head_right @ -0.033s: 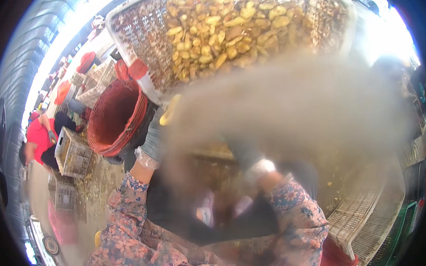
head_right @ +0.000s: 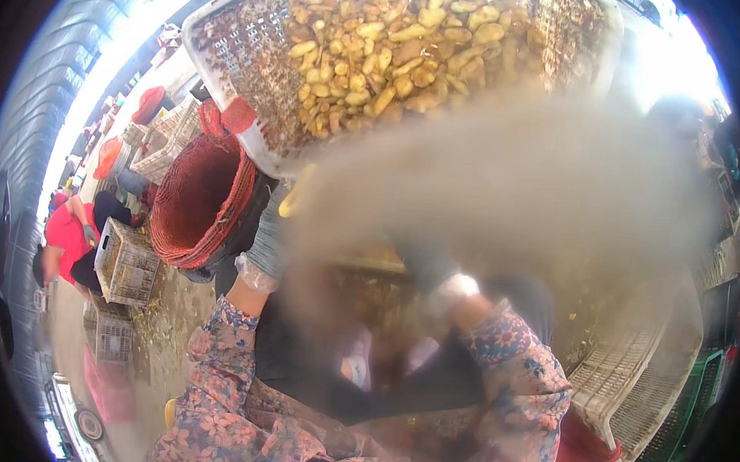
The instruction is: The person sits on the ground and peels small yellow root vegetables using a curved knife. They pick each item from a white basket, peel it, and place the peeled vegetable into a red basket.
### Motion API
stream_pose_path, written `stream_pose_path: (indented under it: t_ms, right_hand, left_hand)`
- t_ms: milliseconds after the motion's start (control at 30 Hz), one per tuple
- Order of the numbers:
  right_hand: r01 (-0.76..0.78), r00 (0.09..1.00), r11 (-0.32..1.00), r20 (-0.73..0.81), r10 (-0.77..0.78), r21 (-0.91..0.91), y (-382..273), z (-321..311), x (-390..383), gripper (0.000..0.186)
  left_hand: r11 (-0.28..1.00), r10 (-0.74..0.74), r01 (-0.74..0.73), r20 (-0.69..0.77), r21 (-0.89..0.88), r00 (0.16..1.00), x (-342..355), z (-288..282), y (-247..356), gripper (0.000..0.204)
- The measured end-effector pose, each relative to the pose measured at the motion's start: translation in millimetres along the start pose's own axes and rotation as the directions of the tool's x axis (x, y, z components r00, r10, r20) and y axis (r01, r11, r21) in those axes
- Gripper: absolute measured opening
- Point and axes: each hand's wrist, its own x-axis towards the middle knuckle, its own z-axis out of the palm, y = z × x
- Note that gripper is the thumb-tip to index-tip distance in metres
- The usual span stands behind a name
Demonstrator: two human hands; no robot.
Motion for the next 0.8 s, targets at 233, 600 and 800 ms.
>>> stream_pose_path:
  t_ms: [233,600,800]
  right_hand:
    - [-0.467,0.852,0.805,-0.059,0.521,0.367,3,-18,23,0.026]
    - [-0.549,0.826,0.700,0.172,0.536,0.457,-33,4,2,0.027]
    - [-0.395,0.903,0.919,0.190,0.385,0.014,-26,0,5,0.030]
  left_hand:
    - [0.991,-0.066,0.069,0.033,-0.113,0.997,12,-9,-14,0.035]
    - [0.520,0.392,-0.473,0.293,0.712,0.872,32,-41,-47,0.033]
    - [0.352,0.389,-0.445,0.304,0.823,0.870,31,-61,-44,0.034]
